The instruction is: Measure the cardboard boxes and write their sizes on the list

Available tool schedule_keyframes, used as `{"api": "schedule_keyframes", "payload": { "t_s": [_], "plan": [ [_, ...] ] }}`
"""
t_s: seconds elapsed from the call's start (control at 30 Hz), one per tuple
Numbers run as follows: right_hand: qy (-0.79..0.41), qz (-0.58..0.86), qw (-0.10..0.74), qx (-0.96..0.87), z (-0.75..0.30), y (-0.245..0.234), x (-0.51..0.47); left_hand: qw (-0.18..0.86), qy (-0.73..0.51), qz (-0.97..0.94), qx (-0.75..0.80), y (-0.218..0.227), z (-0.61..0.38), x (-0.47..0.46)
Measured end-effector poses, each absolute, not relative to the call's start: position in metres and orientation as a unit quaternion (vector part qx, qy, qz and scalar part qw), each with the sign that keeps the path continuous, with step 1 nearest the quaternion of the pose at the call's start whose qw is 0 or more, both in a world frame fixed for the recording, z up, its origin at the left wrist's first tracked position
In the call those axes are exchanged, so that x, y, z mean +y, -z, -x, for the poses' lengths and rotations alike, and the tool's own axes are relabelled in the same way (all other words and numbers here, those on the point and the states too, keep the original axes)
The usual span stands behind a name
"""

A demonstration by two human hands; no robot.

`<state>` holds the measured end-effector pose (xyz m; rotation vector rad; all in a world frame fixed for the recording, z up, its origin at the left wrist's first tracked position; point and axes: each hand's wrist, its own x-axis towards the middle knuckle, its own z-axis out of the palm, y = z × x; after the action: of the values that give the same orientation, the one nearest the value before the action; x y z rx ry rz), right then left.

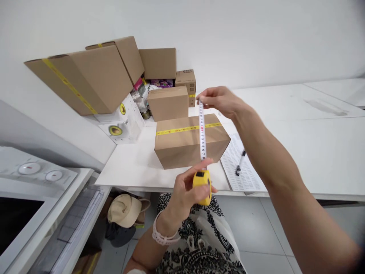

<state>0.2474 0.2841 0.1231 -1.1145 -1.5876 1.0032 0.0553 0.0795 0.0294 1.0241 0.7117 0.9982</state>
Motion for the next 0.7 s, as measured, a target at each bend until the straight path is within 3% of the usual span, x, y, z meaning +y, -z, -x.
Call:
{"api": "schedule_keyframes", "payload": {
  "t_s": [0.1,0.2,0.3,0.47,0.7],
  "plan": [
    [-0.376,0.395,0.566,-0.619,-0.273,-0.126,0.228,0.674,-0.384,-0.531,0.341,-0.025,-0.037,0.067],
    [-0.234,0.418,0.631,-0.61,-0.282,-0.099,0.161,0.607,-0.366,-0.583,0.397,-0.016,-0.029,0.06],
    [-0.105,0.508,0.597,-0.612,-0.269,-0.05,0.105,0.554,-0.361,-0.628,0.411,-0.008,-0.033,0.06],
    [-0.172,0.456,0.568,-0.664,-0.231,0.012,0.064,0.494,-0.352,-0.683,0.407,-0.001,-0.042,0.06],
    [-0.291,0.423,0.51,-0.691,-0.227,0.028,0.063,0.453,-0.309,-0.736,0.397,0.008,-0.026,0.065]
  ]
}}
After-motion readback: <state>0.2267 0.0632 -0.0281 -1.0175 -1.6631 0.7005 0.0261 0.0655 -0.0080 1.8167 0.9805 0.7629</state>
